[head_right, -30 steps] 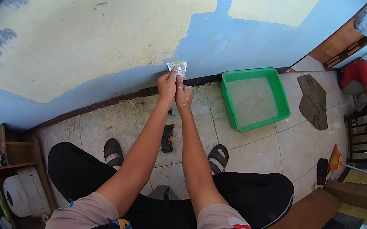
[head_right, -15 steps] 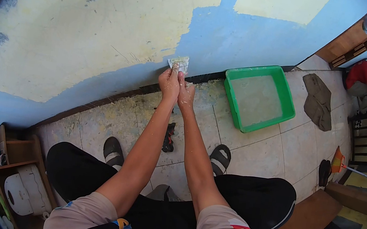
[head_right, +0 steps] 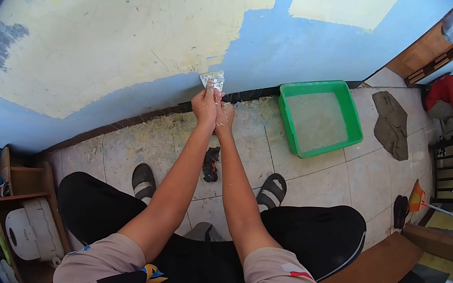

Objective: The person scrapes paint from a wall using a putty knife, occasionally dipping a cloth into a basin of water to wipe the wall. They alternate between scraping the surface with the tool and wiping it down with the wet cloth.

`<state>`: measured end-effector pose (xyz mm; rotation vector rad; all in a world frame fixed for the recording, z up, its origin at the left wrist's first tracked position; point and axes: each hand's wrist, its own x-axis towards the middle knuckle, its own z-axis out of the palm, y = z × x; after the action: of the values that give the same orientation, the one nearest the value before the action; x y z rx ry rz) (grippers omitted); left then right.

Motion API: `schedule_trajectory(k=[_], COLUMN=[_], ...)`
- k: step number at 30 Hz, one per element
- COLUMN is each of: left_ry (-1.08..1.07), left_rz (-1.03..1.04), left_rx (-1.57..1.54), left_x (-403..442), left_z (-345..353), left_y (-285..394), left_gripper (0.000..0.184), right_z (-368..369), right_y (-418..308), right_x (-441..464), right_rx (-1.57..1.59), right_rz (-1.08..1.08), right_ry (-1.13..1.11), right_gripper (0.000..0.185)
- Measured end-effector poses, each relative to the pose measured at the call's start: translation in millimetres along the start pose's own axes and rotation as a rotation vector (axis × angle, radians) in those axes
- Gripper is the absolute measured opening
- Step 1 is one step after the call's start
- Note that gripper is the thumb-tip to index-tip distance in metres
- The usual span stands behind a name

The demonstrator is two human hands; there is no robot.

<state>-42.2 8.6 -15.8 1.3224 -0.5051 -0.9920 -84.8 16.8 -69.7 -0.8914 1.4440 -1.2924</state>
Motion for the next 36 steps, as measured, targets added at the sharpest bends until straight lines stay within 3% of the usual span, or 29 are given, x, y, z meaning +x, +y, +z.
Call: schedule_trajectory(k=[3,10,13,15,16,18,19,21,25,27,31,33,36], left_ry=[-0.040,-0.097,-0.082,-0.070,-0.066,-0.060,-0.060,-0.055,-0.112,-0.142,-0.119,-0.141,-0.166], left_rz=[0.030,0.010,0.063,0.102,0.150,0.195,0.210,0.217,0.110,0.097,0.109,-0.031,-0.095], left_rx=[0.058,0.038,0.100,0.161,0.282,0.407,0.456,0.503,0.470,0.447,0.218,0.132,0.096], left_x=[9,20,23,23,24,23,22,17,14,14,11,16,17], left_z=[-9,-8,-9,-10,-12,-15,-15,-16,3,13,19,19,11], left_y=[-1,-5,-4,-3,0,9,13,16,12,9,-2,-11,-8], left_gripper=[0.042,0.045,0.047,0.048,0.048,0.049,0.048,0.046,0.052,0.051,0.047,0.052,0.053], right_z=[12,15,23,33,38,46,46,39,17,1,-11,-12,-10], right_y=[5,4,13,23,29,38,39,14,-23,-40,-31,-8,5], right_x=[0,1,1,-1,0,-2,-3,-17,-19,-11,2,18,24], right_rx=[-0.062,-0.005,0.142,0.471,0.470,0.861,0.861,0.387,0.435,0.125,0.077,0.079,-0.099], right_rz=[0.005,-0.002,0.066,0.247,0.252,0.306,0.309,0.311,0.253,0.312,0.242,0.005,-0.066], right_ry=[0.089,0.059,0.067,0.052,0.049,0.017,0.016,0.176,0.144,0.198,0.106,0.042,0.072], right_gripper=[0.073,0.071,0.068,0.064,0.064,0.067,0.067,0.071,0.076,0.076,0.072,0.071,0.068])
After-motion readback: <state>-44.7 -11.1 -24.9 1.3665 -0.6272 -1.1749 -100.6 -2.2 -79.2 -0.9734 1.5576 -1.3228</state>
